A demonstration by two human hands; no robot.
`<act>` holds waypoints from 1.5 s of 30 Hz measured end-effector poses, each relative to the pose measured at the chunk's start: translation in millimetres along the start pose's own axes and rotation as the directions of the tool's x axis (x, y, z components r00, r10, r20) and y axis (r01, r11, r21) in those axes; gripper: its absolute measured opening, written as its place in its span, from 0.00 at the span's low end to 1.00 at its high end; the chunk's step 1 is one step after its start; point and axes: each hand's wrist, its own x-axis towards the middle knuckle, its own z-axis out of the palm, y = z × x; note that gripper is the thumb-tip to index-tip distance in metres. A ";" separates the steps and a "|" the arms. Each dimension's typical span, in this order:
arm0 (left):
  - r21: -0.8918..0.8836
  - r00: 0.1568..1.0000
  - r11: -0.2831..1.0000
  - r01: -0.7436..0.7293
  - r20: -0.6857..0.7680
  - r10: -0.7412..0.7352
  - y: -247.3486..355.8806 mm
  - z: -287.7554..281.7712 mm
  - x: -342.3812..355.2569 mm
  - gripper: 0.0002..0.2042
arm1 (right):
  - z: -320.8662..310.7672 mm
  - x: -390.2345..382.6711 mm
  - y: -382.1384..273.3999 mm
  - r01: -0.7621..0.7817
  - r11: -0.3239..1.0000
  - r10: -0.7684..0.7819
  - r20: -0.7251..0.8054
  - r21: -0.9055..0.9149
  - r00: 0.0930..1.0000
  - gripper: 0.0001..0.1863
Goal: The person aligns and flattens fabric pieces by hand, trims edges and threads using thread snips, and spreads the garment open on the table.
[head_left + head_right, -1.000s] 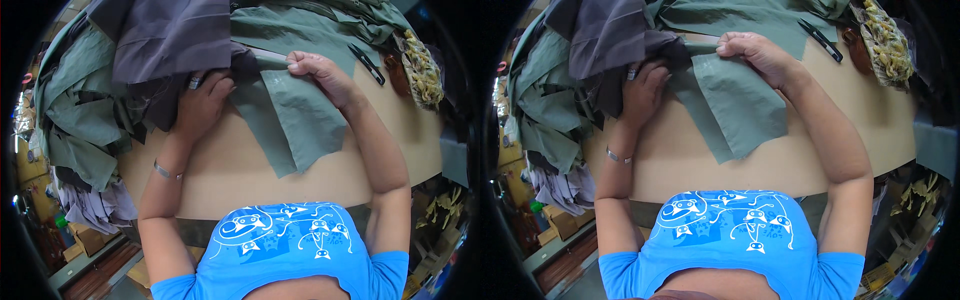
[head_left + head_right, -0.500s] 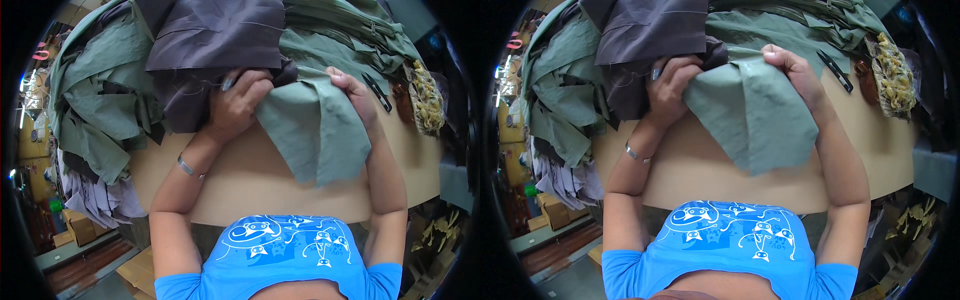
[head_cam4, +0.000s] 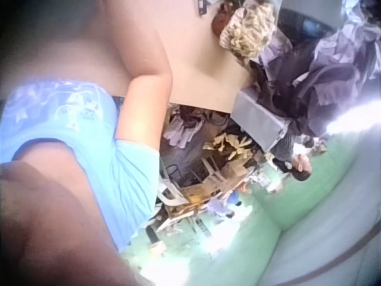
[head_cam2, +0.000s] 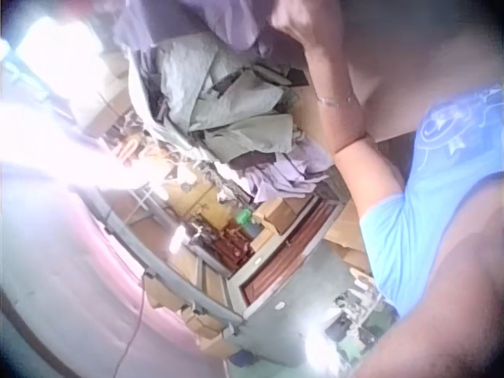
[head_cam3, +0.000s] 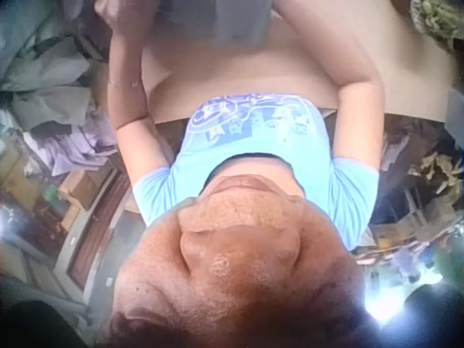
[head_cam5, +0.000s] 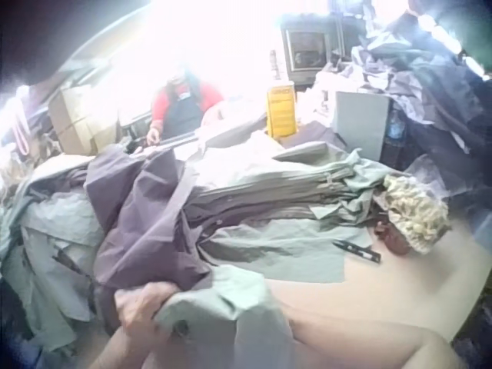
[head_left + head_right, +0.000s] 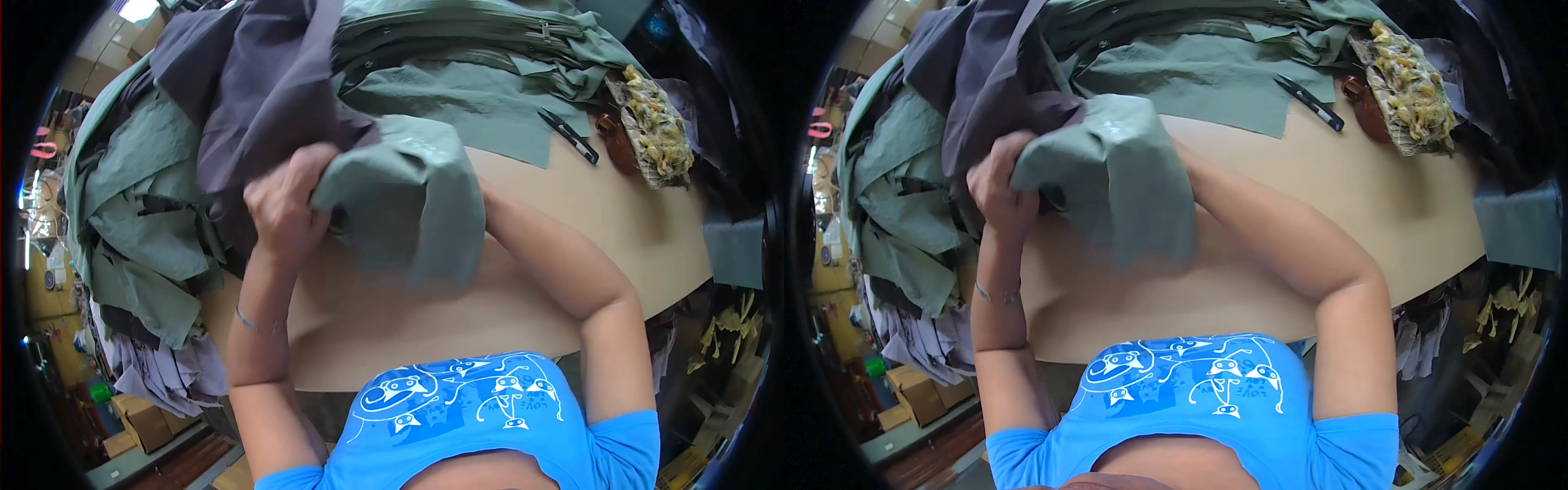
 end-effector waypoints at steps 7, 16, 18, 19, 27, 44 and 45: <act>-0.099 0.995 0.990 0.096 -0.027 -0.100 3.5 3.0 -30.2 0.08 | 3.7 57.4 -8.8 0.078 0.942 -0.068 -0.044 0.326 0.997 0.11; 0.047 0.973 0.999 -0.028 0.232 0.017 13.1 29.9 -63.8 0.17 | -29.6 -36.1 -25.4 -0.422 0.903 0.430 -0.161 0.083 0.888 0.23; 0.044 0.959 0.993 -0.114 0.264 0.098 24.3 33.0 -59.5 0.19 | -36.0 -54.1 -9.8 -0.277 0.956 0.275 0.034 0.100 0.961 0.23; -0.019 0.946 0.978 -0.206 0.251 0.204 27.9 34.9 -54.7 0.20 | -36.6 -58.2 -8.7 -0.281 0.954 0.279 0.032 0.102 0.960 0.23; -0.288 0.799 0.957 -0.030 0.568 0.196 40.4 23.7 -42.6 0.21 | -56.9 -64.7 -10.7 -0.160 0.643 0.024 -0.189 -0.749 0.982 0.14; 0.032 0.720 0.908 0.417 0.599 -0.351 8.6 49.2 -54.9 0.39 | -19.6 -61.5 5.1 -0.009 0.251 -0.339 -0.097 -0.968 0.936 0.30; -0.004 0.752 0.927 0.376 0.586 -0.302 7.8 43.3 -56.6 0.39 | -21.5 -70.6 9.1 0.008 0.245 -0.305 -0.069 -0.970 0.950 0.30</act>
